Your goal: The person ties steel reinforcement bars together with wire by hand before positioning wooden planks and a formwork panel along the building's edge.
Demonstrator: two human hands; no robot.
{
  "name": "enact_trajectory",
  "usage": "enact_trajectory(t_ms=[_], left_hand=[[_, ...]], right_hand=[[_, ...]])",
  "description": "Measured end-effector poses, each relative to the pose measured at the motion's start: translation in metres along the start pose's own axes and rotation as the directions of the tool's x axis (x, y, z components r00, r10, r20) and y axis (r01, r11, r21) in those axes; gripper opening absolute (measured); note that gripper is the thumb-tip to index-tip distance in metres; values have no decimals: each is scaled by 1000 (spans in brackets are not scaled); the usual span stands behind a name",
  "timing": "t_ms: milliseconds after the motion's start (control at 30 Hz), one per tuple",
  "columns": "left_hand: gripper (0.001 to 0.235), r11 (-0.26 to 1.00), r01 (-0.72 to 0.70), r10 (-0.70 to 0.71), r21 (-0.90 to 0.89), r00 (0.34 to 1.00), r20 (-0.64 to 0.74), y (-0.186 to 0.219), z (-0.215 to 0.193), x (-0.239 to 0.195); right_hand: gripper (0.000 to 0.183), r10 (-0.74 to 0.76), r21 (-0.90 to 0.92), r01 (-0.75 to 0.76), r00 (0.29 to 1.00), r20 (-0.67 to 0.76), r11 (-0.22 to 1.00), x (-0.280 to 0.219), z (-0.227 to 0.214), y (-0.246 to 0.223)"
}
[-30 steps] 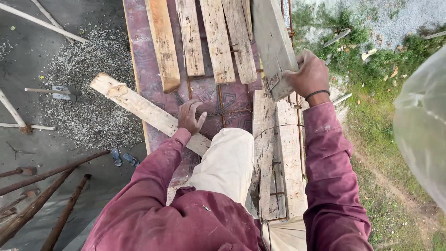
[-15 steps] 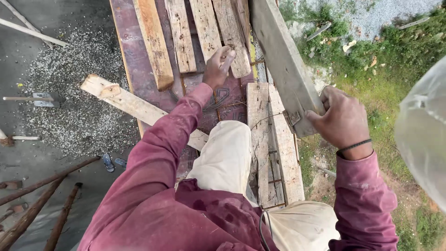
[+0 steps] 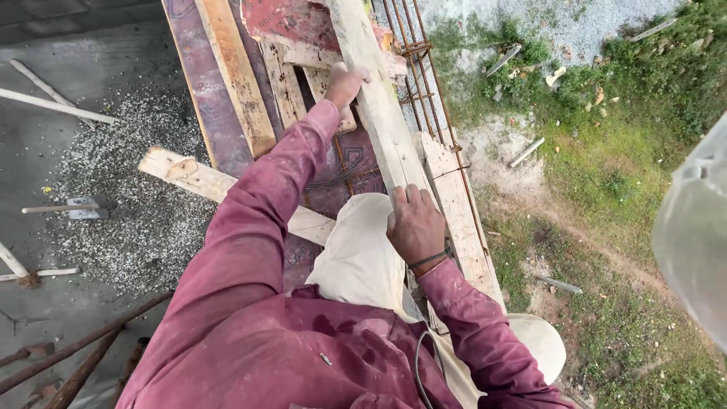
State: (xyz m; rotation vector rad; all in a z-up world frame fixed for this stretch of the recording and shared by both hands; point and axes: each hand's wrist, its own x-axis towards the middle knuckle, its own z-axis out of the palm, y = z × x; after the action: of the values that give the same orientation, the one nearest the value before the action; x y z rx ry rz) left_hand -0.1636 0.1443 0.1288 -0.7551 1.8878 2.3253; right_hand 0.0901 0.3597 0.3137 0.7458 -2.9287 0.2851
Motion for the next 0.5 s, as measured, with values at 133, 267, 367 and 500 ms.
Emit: enact_trajectory(t_ms=[133,267,367,500], left_hand=[[35,969,-184,202,-164,974,99,-12,-4,-55],[41,898,-102,205,-427,958,202,2,-3,-107],[43,868,-179,349,-463,883,313,20,8,-137],[33,817,-545,574,-188,738,355,33,46,-158]], right_hand=[[33,9,25,-10,999,30,1000,-41,-5,8],[31,12,107,-19,997,71,994,-80,7,39],[41,66,266,-105,986,150,958,-99,5,57],[33,170,392,-274,945,281,878,-91,-13,80]])
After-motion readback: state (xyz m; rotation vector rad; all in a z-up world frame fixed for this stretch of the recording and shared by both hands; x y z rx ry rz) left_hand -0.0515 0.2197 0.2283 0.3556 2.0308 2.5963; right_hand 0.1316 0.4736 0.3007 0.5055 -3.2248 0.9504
